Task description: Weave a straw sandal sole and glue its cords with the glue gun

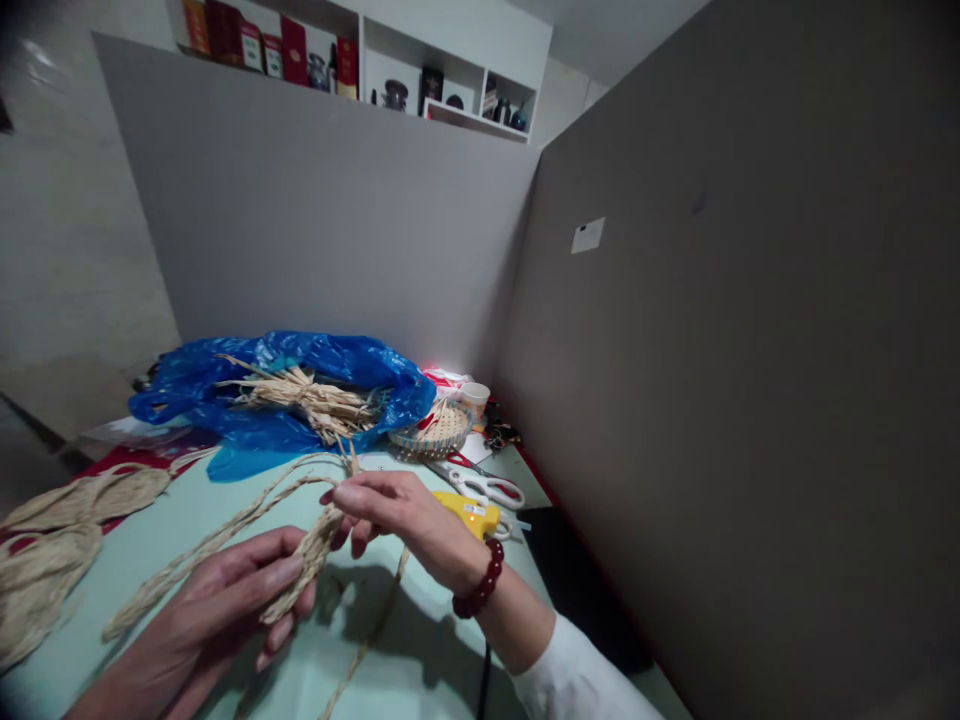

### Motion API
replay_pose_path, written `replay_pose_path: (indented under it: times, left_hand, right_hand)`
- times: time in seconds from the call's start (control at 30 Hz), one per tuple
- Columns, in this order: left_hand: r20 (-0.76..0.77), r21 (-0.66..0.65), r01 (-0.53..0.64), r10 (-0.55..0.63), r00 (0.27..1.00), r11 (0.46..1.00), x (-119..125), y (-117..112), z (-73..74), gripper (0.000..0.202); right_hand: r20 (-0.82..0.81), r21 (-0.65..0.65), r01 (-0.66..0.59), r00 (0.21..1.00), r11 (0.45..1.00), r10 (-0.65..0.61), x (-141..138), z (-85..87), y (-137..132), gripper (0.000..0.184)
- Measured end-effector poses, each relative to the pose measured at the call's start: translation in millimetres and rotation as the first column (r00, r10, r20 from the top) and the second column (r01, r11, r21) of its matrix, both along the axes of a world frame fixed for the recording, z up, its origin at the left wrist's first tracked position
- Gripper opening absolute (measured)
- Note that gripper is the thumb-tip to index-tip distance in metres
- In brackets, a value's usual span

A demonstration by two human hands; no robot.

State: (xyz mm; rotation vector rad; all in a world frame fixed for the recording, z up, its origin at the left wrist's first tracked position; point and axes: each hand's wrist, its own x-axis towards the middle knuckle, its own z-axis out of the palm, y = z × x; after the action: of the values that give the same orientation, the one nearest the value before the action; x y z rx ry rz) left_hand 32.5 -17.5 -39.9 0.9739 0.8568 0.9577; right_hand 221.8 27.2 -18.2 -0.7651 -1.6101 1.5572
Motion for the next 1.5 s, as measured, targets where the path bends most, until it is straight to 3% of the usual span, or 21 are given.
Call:
replay_pose_path:
  times: [0.17, 0.37, 0.53, 0.87, 1.03, 1.2, 1.33, 1.5]
  left_hand:
    - [0.174, -0.135, 0.004, 0.020, 0.985, 0.991, 1.0, -8.5, 10.1, 0.029]
    - [0.251, -0.212, 0.012, 0.043, 0.967, 0.977, 3.3, -13.1, 12.6, 0.040]
    - [0.228, -0.267, -0.040, 0.104, 0.968, 0.963, 2.9, -13.7, 10.9, 0.051]
    - [0.153, -0.079, -0.006, 0.018, 0.988, 0.997, -0.1, -8.9, -6.1, 0.039]
    - [0.135, -0.110, 0.050, -0.035, 0.990, 0.993, 2.5, -5.4, -9.9, 0.034]
    - [0.098, -0.147, 0.050, -0.036, 0.995, 0.988, 3.5, -4.7, -7.5, 0.028]
    - [0.166, -0.145, 0.024, 0.001, 0.986, 0.989, 1.5, -5.8, -8.3, 0.026]
    - [0.186, -0.179, 0.030, 0.004, 0.983, 0.983, 3.6, -6.2, -9.7, 0.028]
  right_hand:
    - [-0.162, -0.051, -0.116, 0.981, 0.992, 0.107, 0.6, -10.9, -8.3, 0.038]
    - [-0.281, -0.074, -0.130, 0.954, 0.989, 0.104, -13.2, -18.8, -18.5, 0.031]
    - [-0.213, -0.026, -0.107, 0.972, 0.994, 0.099, -11.8, -15.7, -20.8, 0.025]
    - [-0.003, 0.241, 0.035, 0.999, 0.970, -0.035, -11.6, -3.8, -26.7, 0.022]
    - [-0.013, 0.210, 0.004, 1.000, 0.978, -0.001, -7.4, -8.5, -19.8, 0.018]
    - [-0.074, 0.189, 0.048, 0.997, 0.981, -0.034, -6.3, -12.1, -18.7, 0.015]
    - [-0.055, 0.102, -0.010, 0.998, 0.995, 0.015, -10.5, -16.2, -21.0, 0.039]
    - [-0.066, 0.164, 0.027, 0.998, 0.986, -0.016, -15.3, -14.2, -24.1, 0.015]
